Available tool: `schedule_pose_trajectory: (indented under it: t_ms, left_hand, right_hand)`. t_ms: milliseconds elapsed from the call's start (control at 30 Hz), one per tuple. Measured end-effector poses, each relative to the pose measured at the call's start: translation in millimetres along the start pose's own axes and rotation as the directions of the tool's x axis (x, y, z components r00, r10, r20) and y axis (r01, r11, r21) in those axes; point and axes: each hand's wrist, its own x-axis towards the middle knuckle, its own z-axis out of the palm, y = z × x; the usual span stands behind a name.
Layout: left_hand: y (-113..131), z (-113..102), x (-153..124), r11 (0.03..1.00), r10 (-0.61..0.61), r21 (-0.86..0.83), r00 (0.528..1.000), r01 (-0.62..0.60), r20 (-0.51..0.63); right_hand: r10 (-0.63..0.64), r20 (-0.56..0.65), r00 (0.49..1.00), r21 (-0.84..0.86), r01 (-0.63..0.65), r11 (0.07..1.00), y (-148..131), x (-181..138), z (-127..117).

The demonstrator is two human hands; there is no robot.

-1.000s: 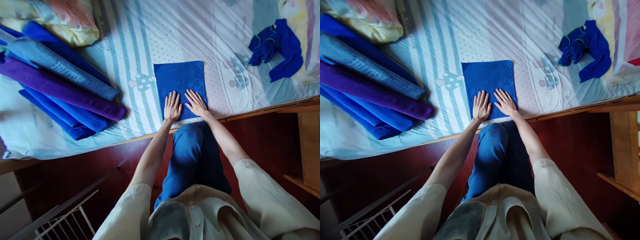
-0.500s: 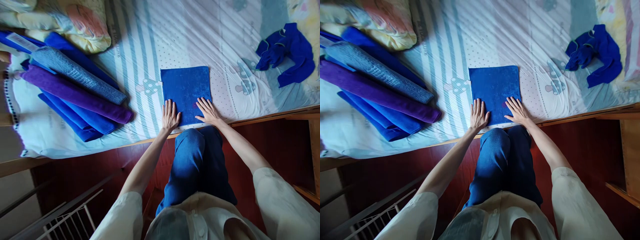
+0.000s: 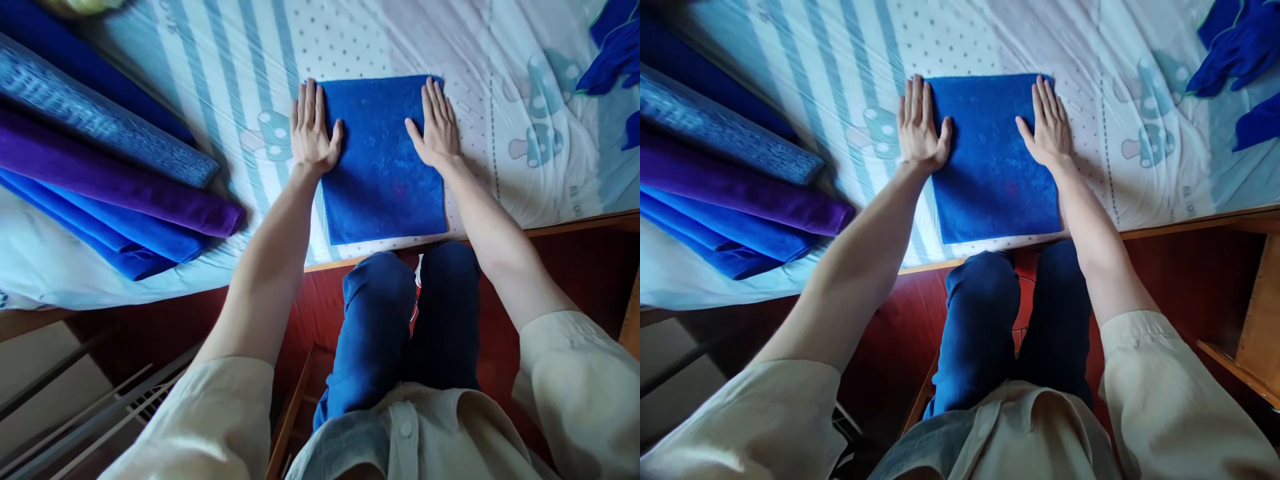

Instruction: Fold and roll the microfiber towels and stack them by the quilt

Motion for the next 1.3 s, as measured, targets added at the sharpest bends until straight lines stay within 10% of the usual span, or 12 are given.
schedule_pose_trajectory:
  t_ms: [167,367,567,967,1300]
  left_hand:
    - [27.7,7.8,-13.7,0.998,-0.040,0.038,0.998,0.042,-0.039]
    - [95.4,31.2,-135.2,0.998,0.046,0.027,0.991,-0.050,0.122]
    - [76.8,42.8,-219.4,0.996,0.080,0.016,0.981,-0.084,0.177]
    - [40.5,-1.6,-291.3,0.994,-0.086,0.089,0.980,0.071,0.182]
    - [47.1,-29.3,-273.7,0.790,-0.446,-0.348,0.862,0.506,0.241]
  right_hand:
    - [0.081,0.015,0.997,-0.122,-0.078,0.989,-41.0,-13.7,-5.6]
    - [0.002,0.131,0.991,-0.043,0.003,0.999,-112.1,-109.3,34.0]
    - [0.029,0.054,0.998,-0.036,-0.027,0.999,-105.4,-199.0,62.9]
    - [0.225,0.228,0.947,-0.014,-0.228,0.974,-61.5,-230.7,-13.9]
    - [0.554,0.132,0.822,0.242,-0.569,0.786,-55.1,-231.0,-52.8]
